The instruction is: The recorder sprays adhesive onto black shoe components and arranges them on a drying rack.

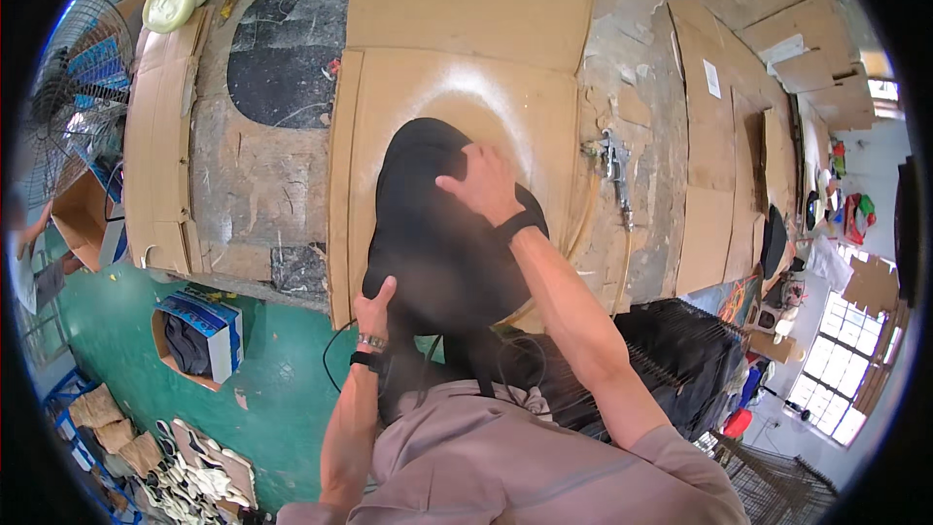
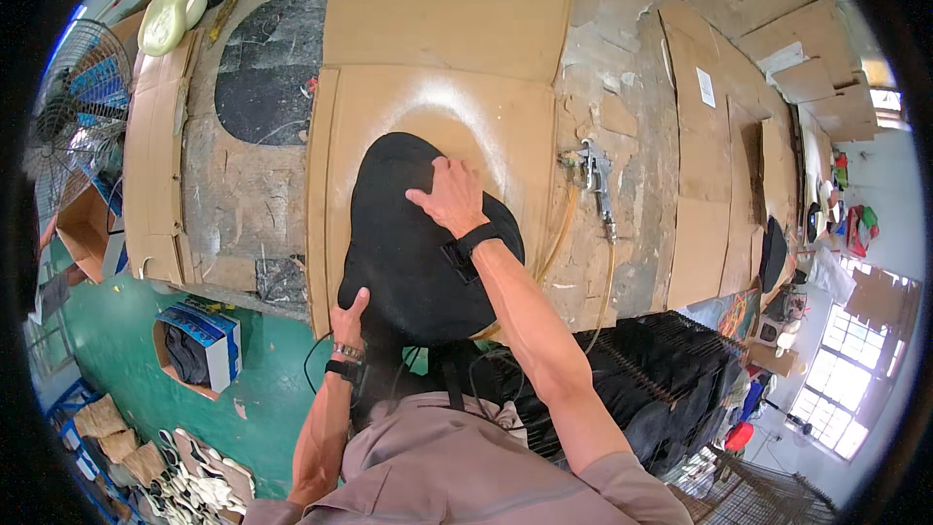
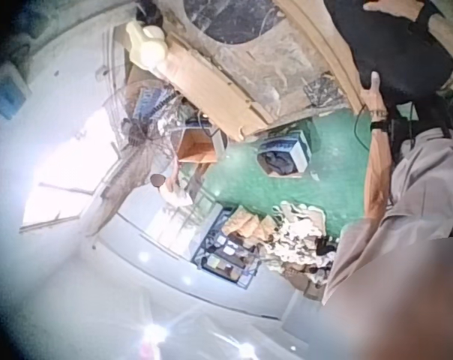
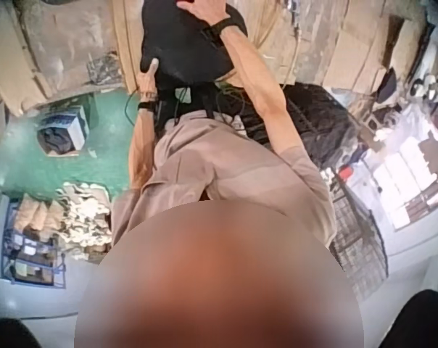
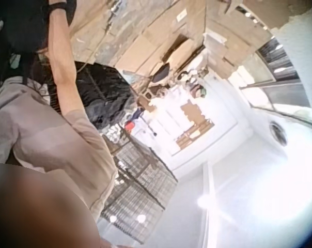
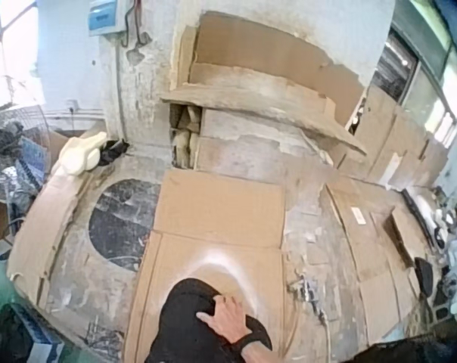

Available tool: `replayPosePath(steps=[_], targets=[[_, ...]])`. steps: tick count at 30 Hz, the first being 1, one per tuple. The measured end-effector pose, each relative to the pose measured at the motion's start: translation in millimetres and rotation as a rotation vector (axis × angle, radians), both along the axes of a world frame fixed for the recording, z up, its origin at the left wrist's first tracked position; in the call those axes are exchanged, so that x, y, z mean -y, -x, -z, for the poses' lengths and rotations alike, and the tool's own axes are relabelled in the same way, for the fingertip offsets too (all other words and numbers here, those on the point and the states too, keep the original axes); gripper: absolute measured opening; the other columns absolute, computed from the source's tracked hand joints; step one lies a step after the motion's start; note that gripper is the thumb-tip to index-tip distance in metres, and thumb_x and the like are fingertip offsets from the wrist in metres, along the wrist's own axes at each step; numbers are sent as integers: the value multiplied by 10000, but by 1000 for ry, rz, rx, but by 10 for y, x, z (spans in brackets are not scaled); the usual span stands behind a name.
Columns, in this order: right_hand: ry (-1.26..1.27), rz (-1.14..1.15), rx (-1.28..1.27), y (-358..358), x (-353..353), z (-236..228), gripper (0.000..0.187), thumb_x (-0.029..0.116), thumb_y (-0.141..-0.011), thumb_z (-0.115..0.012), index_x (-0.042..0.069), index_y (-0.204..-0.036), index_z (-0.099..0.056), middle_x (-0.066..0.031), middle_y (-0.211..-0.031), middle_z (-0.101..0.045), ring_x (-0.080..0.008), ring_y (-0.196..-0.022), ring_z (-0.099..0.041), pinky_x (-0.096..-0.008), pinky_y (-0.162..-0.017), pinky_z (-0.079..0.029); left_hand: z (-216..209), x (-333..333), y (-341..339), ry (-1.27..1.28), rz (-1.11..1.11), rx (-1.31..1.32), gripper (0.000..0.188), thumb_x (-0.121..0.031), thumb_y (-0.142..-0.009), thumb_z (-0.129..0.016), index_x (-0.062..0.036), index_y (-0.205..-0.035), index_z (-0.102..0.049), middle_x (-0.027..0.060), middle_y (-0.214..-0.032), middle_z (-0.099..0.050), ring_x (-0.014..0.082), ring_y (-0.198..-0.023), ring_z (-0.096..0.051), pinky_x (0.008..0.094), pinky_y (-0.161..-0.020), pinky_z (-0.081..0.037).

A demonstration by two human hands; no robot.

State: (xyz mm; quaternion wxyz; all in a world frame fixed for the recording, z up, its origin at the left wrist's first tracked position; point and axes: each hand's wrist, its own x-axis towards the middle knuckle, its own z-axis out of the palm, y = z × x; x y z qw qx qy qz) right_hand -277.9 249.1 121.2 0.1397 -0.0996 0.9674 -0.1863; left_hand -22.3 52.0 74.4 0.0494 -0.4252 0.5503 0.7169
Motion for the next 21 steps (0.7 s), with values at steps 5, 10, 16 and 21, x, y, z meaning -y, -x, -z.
replayPosePath(steps=[5, 10, 16, 21], targets=[[9, -59, 63, -77, 58, -93, 673, 461, -819, -839, -8, -1260, -641, -225, -1246, -645, -395, -1217, -594, -497, -1029, -487, 34, -25, 29, 5, -50, -93, 487, -187, -887, -860, 66, -1258, -672, 72, -1165, -712, 177, -980, -671, 333, -894, -547], [107, -3, 48, -168, 32, -121, 680, 447, -834, -837, 10, -1294, -593, -251, -1244, -657, -425, -1176, -635, -511, -984, -515, -74, -19, 33, -56, -36, -28, 507, -189, -885, -867, 66, -1273, -663, 75, -1173, -710, 178, -989, -670, 338, -894, -548], [289, 181, 64, -151, -9, -90, 725, 346, -854, -836, 80, -1441, -503, -271, -1339, -636, -452, -1216, -631, -514, -1012, -512, -27, -14, 35, -15, -31, -53, 532, -195, -881, -873, 69, -1289, -654, 84, -1185, -708, 177, -1001, -667, 340, -906, -548], [324, 72, 15, -165, -58, -36, 598, 303, -878, -808, 118, -1395, -571, -242, -1350, -630, -438, -1197, -636, -492, -1010, -516, 41, 3, 14, -41, -24, -52, 547, -187, -879, -873, 72, -1303, -647, 91, -1206, -710, 185, -1034, -677, 339, -930, -549]])
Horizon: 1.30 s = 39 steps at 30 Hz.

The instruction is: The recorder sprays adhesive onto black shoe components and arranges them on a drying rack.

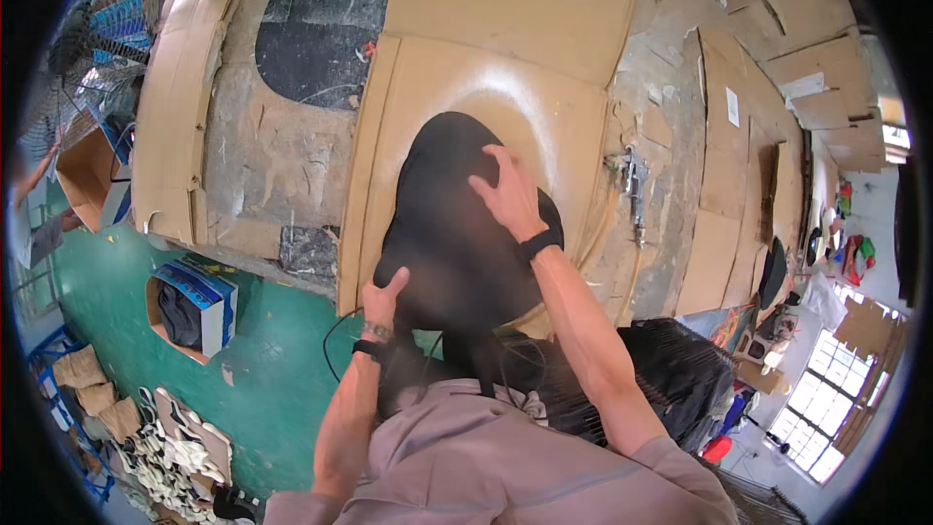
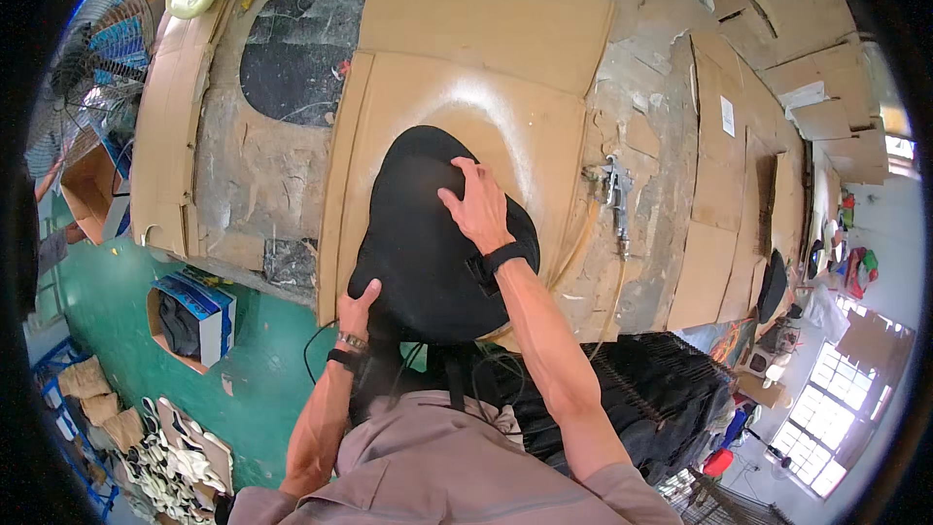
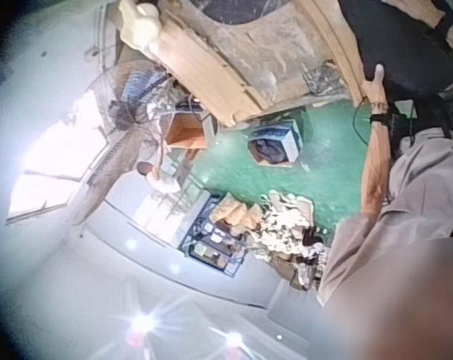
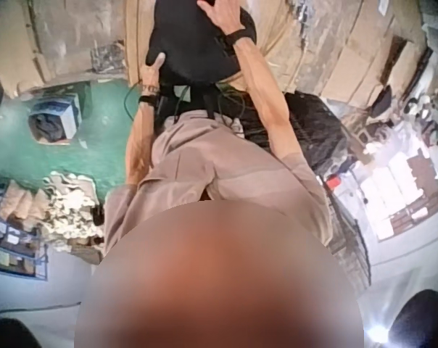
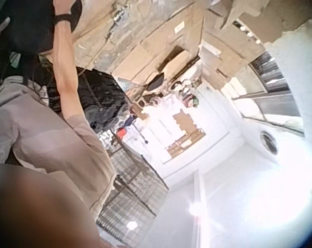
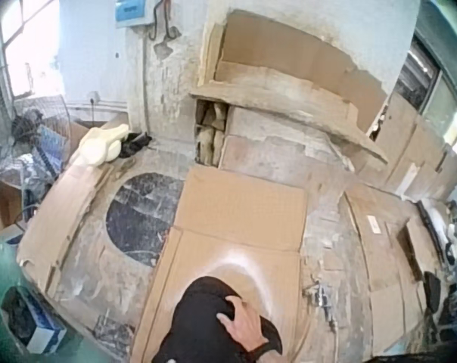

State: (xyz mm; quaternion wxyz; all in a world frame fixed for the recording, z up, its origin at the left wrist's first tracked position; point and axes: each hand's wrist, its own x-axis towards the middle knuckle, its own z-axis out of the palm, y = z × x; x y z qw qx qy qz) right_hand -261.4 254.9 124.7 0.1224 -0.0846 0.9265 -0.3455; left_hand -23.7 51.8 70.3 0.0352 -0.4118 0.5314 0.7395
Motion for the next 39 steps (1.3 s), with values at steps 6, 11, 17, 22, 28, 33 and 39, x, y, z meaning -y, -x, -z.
replayPosePath(steps=[6, 11, 17, 22, 28, 33, 39], targets=[[9, 83, 140, 38, 35, -16, 566, 306, -871, -806, 116, -1367, -611, -222, -1369, -620, -393, -1241, -617, -465, -1028, -511, -99, -8, 35, -27, -7, -38, 546, -186, -883, -867, 67, -1313, -645, 96, -1215, -713, 193, -1048, -681, 342, -928, -555], [-80, 110, 147, 74, 111, -57, 536, 294, -856, -817, 99, -1323, -640, -212, -1379, -615, -361, -1240, -627, -453, -1037, -512, -122, 24, 41, 20, 48, 125, 552, -190, -889, -863, 49, -1331, -637, 99, -1227, -708, 195, -1057, -681, 351, -932, -558], [-30, 129, 204, 148, 100, 26, 525, 269, -814, -839, 152, -1287, -640, -221, -1221, -656, -409, -1135, -655, -473, -970, -522, -157, 13, 49, -24, 23, -17, 548, -193, -893, -859, 45, -1333, -638, 95, -1223, -710, 197, -1048, -685, 354, -929, -564], [-34, 90, 85, 70, 75, 34, 512, 260, -824, -831, 155, -1287, -639, -222, -1192, -652, -413, -1119, -647, -477, -959, -519, -261, -2, 91, -50, 5, 6, 510, -189, -897, -855, 41, -1308, -660, 92, -1206, -720, 197, -1027, -693, 346, -932, -563], [-47, 129, 154, 42, 113, -27, 579, 250, -842, -831, 164, -1375, -624, -210, -1340, -633, -388, -1249, -613, -462, -1066, -492, -328, -18, 122, -2, -3, -35, 515, -188, -897, -854, 44, -1312, -658, 99, -1215, -720, 201, -1040, -696, 350, -928, -570], [-22, 101, 82, 75, 89, 38, 530, 230, -800, -829, 179, -1298, -655, -220, -1212, -637, -410, -1142, -638, -471, -968, -527, -339, -16, 135, -27, -8, -6, 519, -183, -893, -860, 43, -1314, -658, 101, -1215, -723, 201, -1047, -698, 353, -931, -573], [-64, 111, 195, 197, 100, 141, 502, 244, -767, -843, 162, -1237, -688, -205, -1247, -630, -398, -1177, -631, -465, -995, -525, -316, -8, 124, -45, -12, -28, 507, -181, -894, -860, 45, -1304, -666, 97, -1202, -729, 198, -1042, -701, 348, -933, -571]])
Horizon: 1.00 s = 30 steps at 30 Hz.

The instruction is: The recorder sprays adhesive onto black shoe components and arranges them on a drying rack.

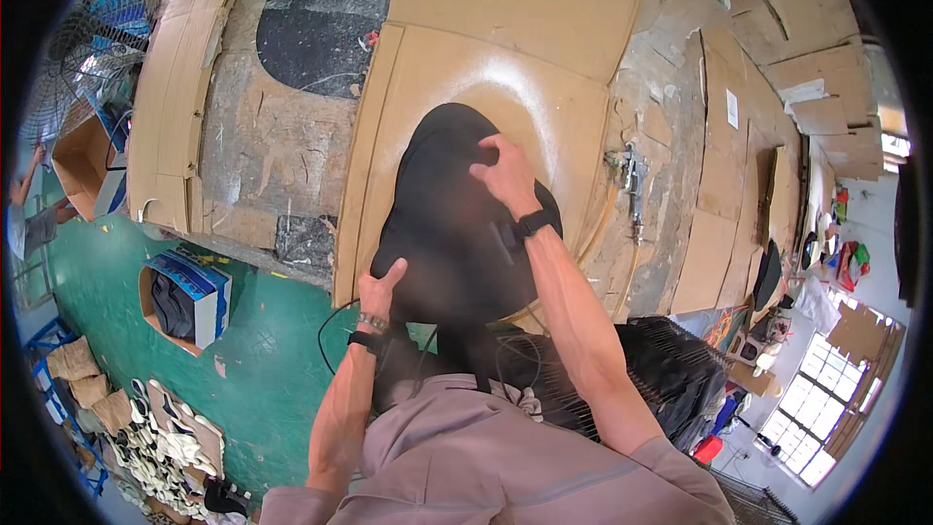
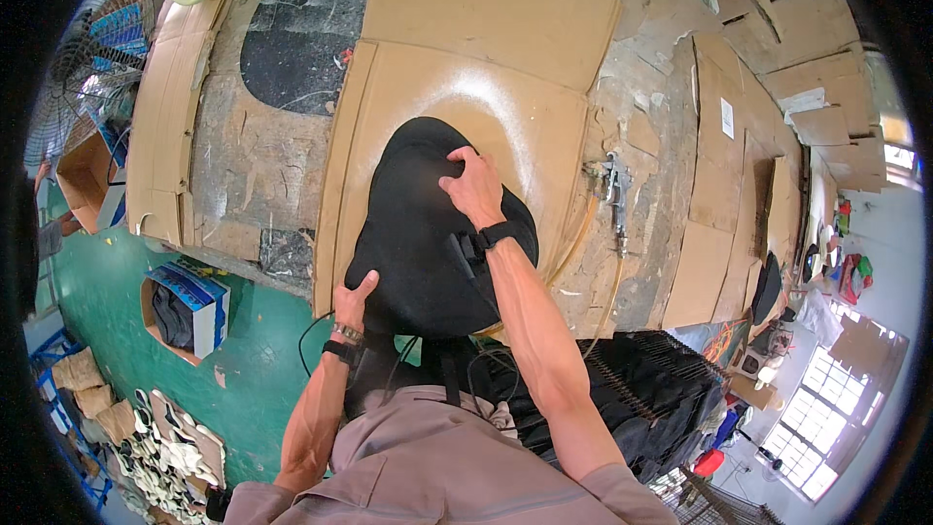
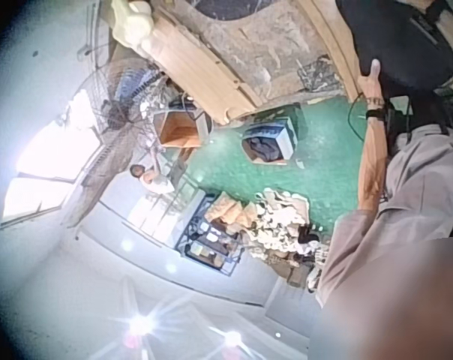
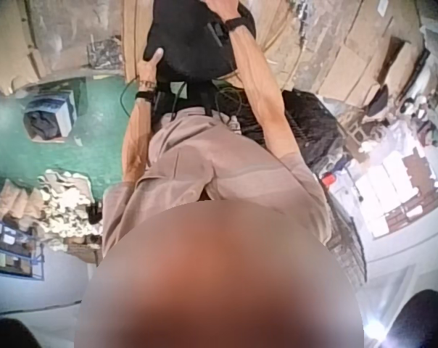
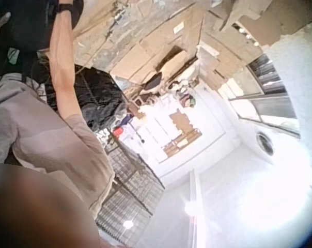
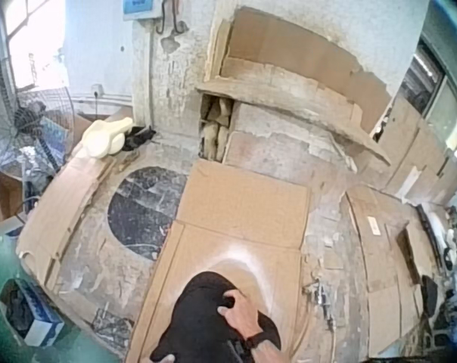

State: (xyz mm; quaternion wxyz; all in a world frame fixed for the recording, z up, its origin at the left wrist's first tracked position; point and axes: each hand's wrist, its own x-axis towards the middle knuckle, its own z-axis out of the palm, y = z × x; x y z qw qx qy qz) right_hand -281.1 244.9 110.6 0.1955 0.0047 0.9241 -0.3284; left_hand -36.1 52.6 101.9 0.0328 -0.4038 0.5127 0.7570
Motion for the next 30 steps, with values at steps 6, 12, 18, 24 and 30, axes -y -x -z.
replayPosePath(steps=[6, 12, 18, 24, 30], targets=[[-50, 38, 61, 16, 20, -31, 465, 251, -758, -859, 61, -1157, -715, -201, -1262, -667, -371, -1180, -649, -451, -988, -533, 67, 8, -24, -43, -16, 8, 500, -175, -891, -862, 40, -1301, -671, 98, -1197, -732, 196, -1036, -703, 346, -930, -571], [18, 33, 54, 101, -59, 12, 439, 256, -752, -878, 23, -1093, -732, -182, -1075, -759, -335, -1023, -720, -421, -911, -556, 230, 19, -87, -16, -2, 43, 506, -185, -861, -888, 51, -1257, -680, 92, -1136, -734, 189, -959, -710, 335, -849, -591], [44, 46, 125, 316, -144, 56, 409, 244, -758, -890, 11, -1065, -753, -162, -1045, -770, -289, -984, -727, -401, -884, -555, 422, 19, -137, 126, 60, 101, 590, -250, -812, -932, 71, -1238, -681, 95, -1097, -739, 183, -927, -701, 328, -818, -585], [164, 114, 124, 319, -151, 153, 461, 220, -759, -899, -37, -1103, -732, -169, -1093, -751, -287, -1053, -707, -388, -932, -542, 340, -22, -100, 185, 57, 69, 623, -261, -807, -934, 85, -1256, -674, 113, -1115, -750, 196, -960, -700, 340, -878, -575], [327, 84, 84, 181, -226, 145, 565, 241, -775, -888, -64, -1215, -708, -214, -1181, -746, -321, -1114, -705, -392, -970, -537, 231, -22, -58, 150, 48, 55, 595, -245, -837, -910, 87, -1269, -671, 120, -1149, -747, 202, -994, -705, 348, -907, -576]])
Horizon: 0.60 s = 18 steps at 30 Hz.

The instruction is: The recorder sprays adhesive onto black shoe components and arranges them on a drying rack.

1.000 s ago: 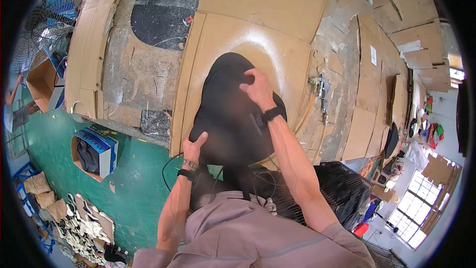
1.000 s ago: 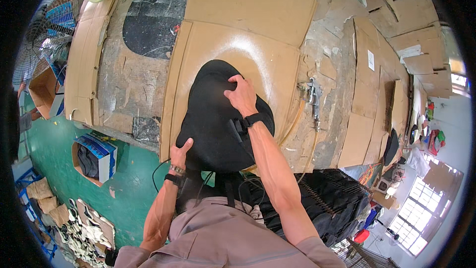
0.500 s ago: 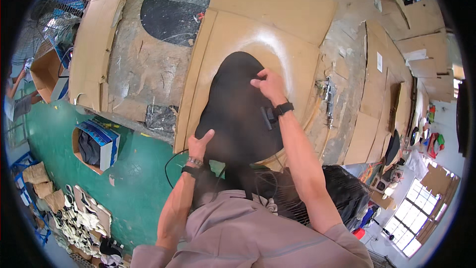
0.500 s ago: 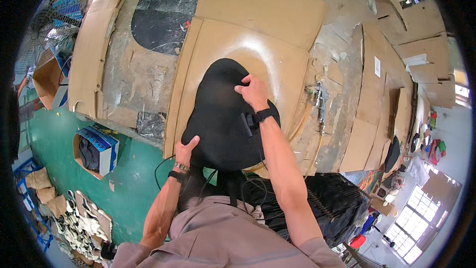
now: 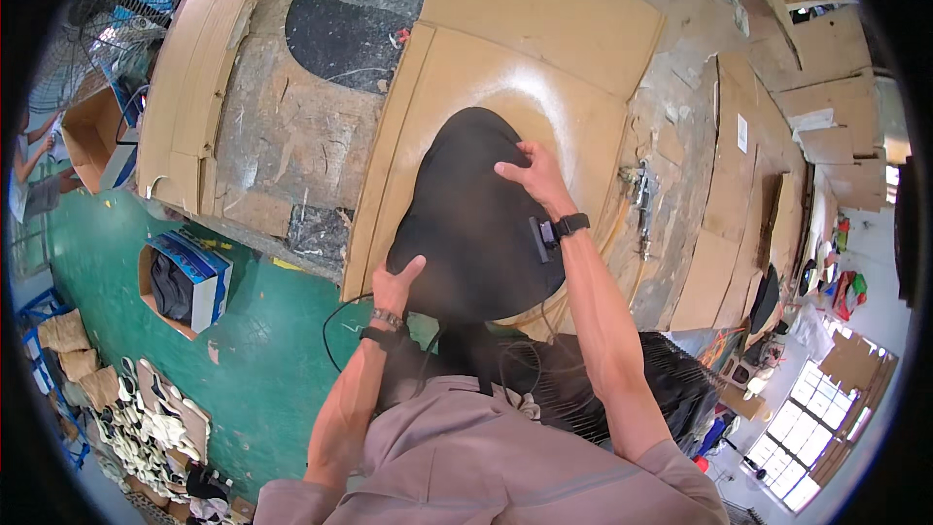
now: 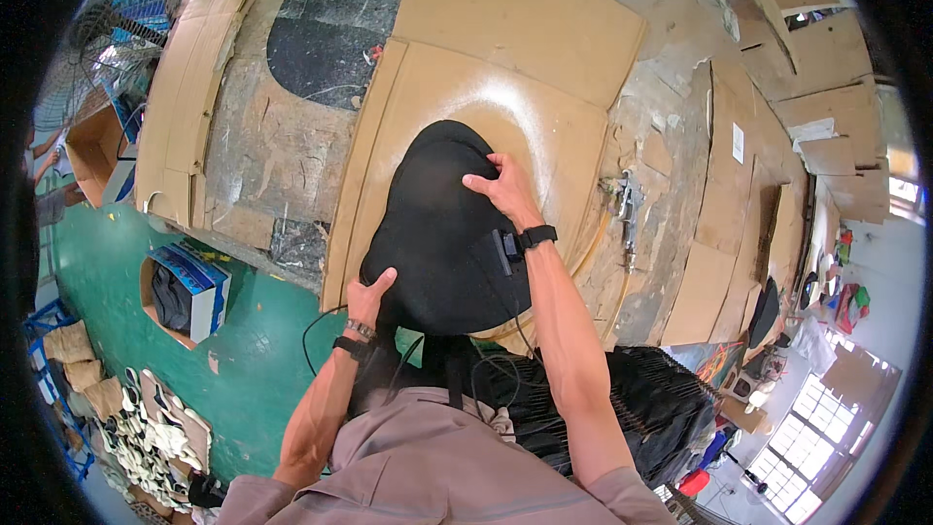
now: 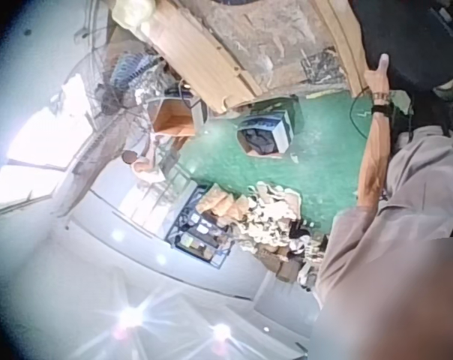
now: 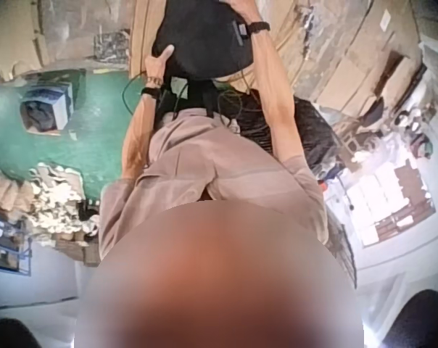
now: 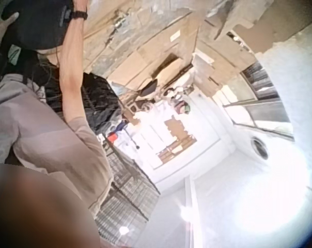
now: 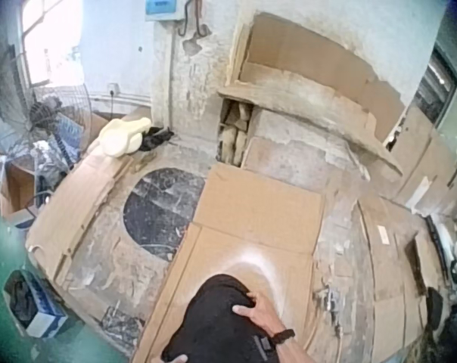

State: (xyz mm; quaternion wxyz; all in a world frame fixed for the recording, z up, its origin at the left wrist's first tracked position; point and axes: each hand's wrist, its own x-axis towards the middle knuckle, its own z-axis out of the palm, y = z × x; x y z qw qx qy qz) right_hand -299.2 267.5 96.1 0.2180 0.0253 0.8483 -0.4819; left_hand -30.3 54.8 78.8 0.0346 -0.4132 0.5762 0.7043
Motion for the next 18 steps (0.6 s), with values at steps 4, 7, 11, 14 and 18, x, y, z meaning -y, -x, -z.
replayPosePath(steps=[4, 7, 11, 14, 18], targets=[[-138, -92, 23, -32, 9, -173, 589, 238, -775, -876, -95, -1228, -701, -245, -1142, -761, -337, -1053, -733, -395, -941, -550, 33, 19, -21, -23, 14, 9, 612, -258, -836, -909, 81, -1285, -667, 129, -1179, -741, 200, -1012, -702, 345, -919, -572], [-194, -77, -60, -27, 104, -274, 556, 211, -774, -868, -105, -1204, -711, -250, -1092, -772, -346, -1012, -745, -401, -922, -557, 93, 7, -46, -62, -22, -13, 635, -276, -830, -913, 79, -1294, -663, 138, -1187, -741, 199, -1014, -702, 343, -917, -571], [-168, -93, 31, 120, 160, -313, 576, 178, -765, -867, -103, -1240, -705, -272, -1148, -759, -360, -1073, -739, -405, -953, -551, 142, -3, -75, 162, 0, 6, 628, -297, -825, -914, 79, -1269, -677, 137, -1157, -752, 193, -994, -705, 343, -903, -572], [-248, -157, 31, 284, 158, -249, 652, 175, -761, -868, -127, -1302, -664, -288, -1226, -734, -361, -1144, -722, -397, -1010, -536, 137, -10, -72, 107, 3, 21, 614, -311, -821, -915, 81, -1239, -696, 124, -1118, -765, 193, -978, -712, 351, -898, -573], [-276, -171, 2, 354, 209, -122, 648, 170, -756, -873, -133, -1290, -664, -285, -1196, -740, -355, -1119, -725, -398, -996, -537, 76, -36, -30, 22, -25, 34, 620, -351, -815, -914, 65, -1228, -712, 124, -1098, -780, 212, -974, -728, 366, -897, -574]])
